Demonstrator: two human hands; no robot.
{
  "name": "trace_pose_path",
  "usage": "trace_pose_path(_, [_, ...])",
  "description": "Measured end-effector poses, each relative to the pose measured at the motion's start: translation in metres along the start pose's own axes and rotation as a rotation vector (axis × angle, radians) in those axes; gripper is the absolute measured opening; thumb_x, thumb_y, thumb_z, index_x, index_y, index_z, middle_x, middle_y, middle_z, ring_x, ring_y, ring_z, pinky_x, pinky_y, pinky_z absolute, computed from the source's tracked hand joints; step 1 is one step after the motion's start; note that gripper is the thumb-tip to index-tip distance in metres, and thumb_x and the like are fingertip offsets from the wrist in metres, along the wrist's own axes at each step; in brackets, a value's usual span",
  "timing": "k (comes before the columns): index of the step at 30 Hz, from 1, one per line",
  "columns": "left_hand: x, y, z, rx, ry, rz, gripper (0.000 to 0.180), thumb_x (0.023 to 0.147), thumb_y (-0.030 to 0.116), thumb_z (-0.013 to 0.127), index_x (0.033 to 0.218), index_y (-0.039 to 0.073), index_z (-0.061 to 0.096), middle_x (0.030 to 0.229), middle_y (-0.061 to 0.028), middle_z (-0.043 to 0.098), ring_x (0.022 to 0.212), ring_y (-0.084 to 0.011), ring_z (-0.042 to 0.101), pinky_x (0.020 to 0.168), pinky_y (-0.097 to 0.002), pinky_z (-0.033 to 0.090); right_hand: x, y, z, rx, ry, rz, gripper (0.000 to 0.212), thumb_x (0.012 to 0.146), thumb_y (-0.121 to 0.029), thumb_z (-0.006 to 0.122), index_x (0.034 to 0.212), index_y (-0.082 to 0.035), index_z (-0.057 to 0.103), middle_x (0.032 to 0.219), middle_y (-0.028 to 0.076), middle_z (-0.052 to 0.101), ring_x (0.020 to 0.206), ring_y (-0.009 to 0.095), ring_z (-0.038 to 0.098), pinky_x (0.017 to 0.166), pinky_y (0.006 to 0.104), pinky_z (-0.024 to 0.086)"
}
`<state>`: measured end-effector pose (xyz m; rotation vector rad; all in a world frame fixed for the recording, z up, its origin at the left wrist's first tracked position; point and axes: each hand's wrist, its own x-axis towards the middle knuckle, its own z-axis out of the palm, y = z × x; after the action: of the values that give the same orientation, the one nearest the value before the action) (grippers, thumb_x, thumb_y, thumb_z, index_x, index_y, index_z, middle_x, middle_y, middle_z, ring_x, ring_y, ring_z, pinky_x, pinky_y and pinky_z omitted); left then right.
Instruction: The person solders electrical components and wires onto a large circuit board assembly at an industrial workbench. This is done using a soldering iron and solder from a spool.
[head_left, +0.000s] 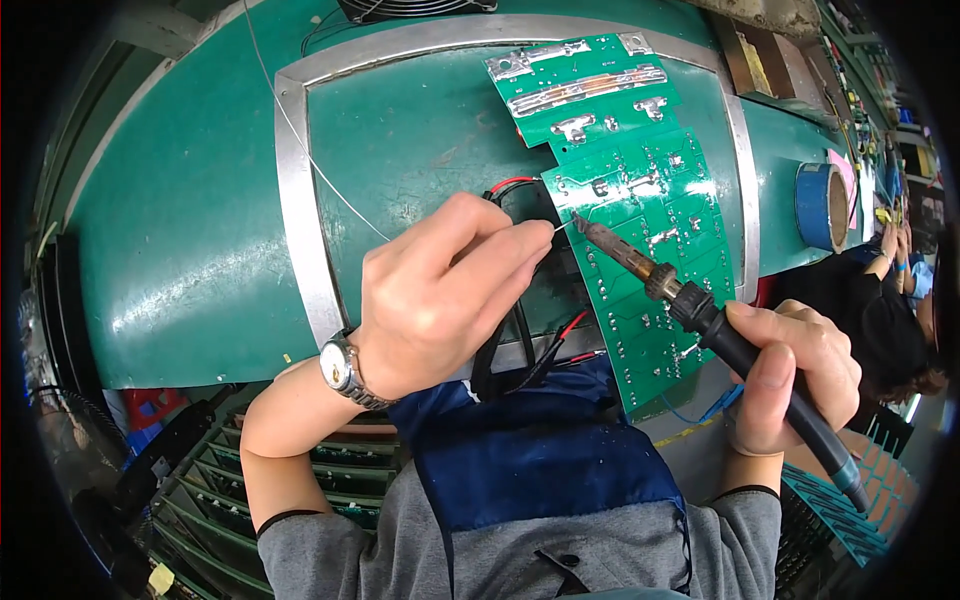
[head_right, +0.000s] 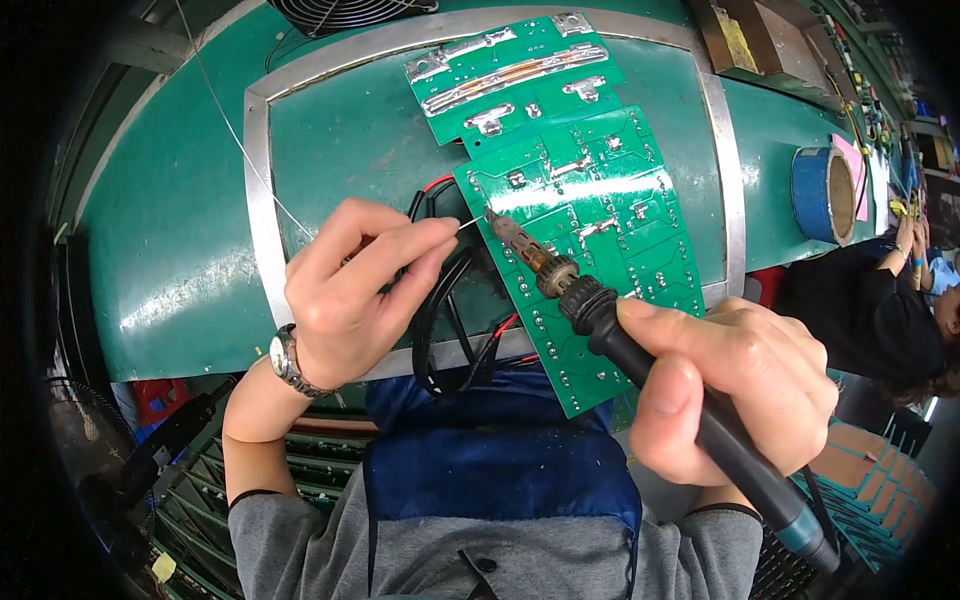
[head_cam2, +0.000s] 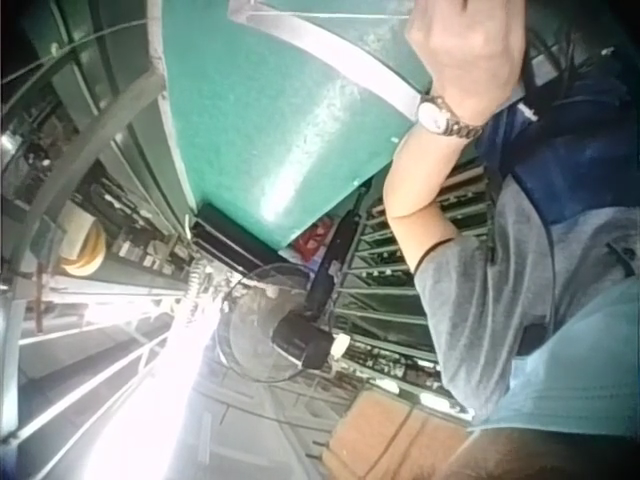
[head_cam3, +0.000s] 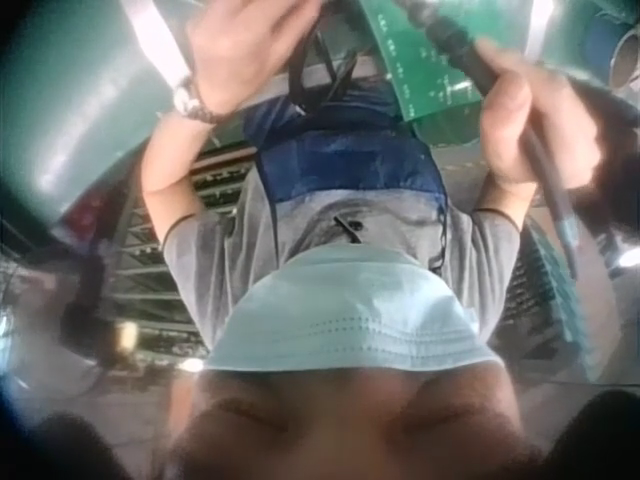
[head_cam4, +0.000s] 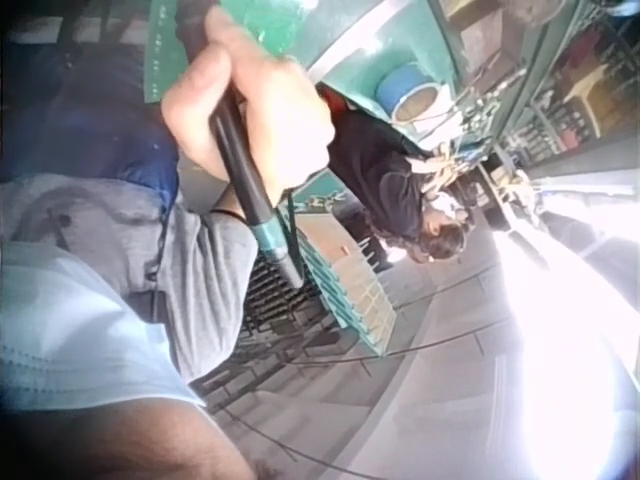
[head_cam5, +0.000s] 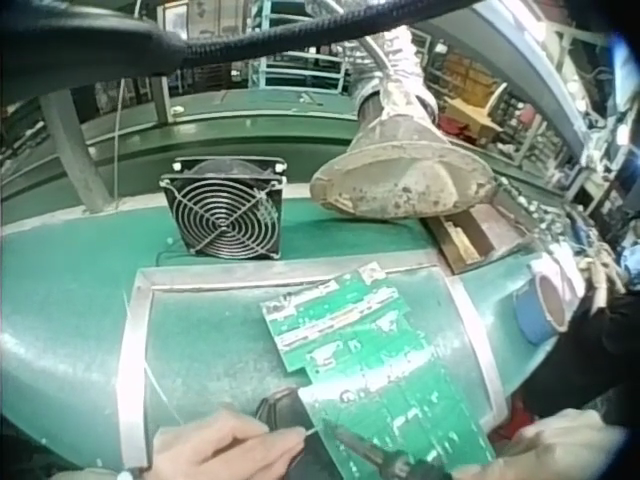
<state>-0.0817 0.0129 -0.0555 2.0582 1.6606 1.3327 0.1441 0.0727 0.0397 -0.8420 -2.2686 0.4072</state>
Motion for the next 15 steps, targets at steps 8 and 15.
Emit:
trace_pose_path(8, [0.001, 0.000, 0.001, -0.021, 0.002, 0.027, 0.026, 0.070, -0.004, 0.075, 0.094, 0.005, 0.071, 0.078, -0.0054, 0.056, 0.056, -0.0133, 0.054, 0.047, -0.0259, 0.042, -0.002, -0.006, 0.002, -0.021, -0.018, -0.086, 0.020, 0.081, -0.016, 0.064, 0.077, 0.004, 0.067, 0.059, 0.007, 0.063, 0.038, 0.014, 0.051, 0.039, 0.0241, 0.039])
trace_pose_path(15, [-0.002, 0.000, 0.000, -0.038, -0.022, 0.090, 0.026, 0.069, -0.004, 0.075, 0.092, 0.006, 0.072, 0.075, -0.0050, 0.057, 0.057, -0.0143, 0.055, 0.047, -0.0249, 0.043, -0.013, -0.007, -0.005, 0.029, 0.040, -0.069, 0.023, 0.082, -0.015, 0.061, 0.075, 0.006, 0.067, 0.052, 0.004, 0.059, 0.037, 0.013, 0.049, 0.037, 0.0241, 0.038])
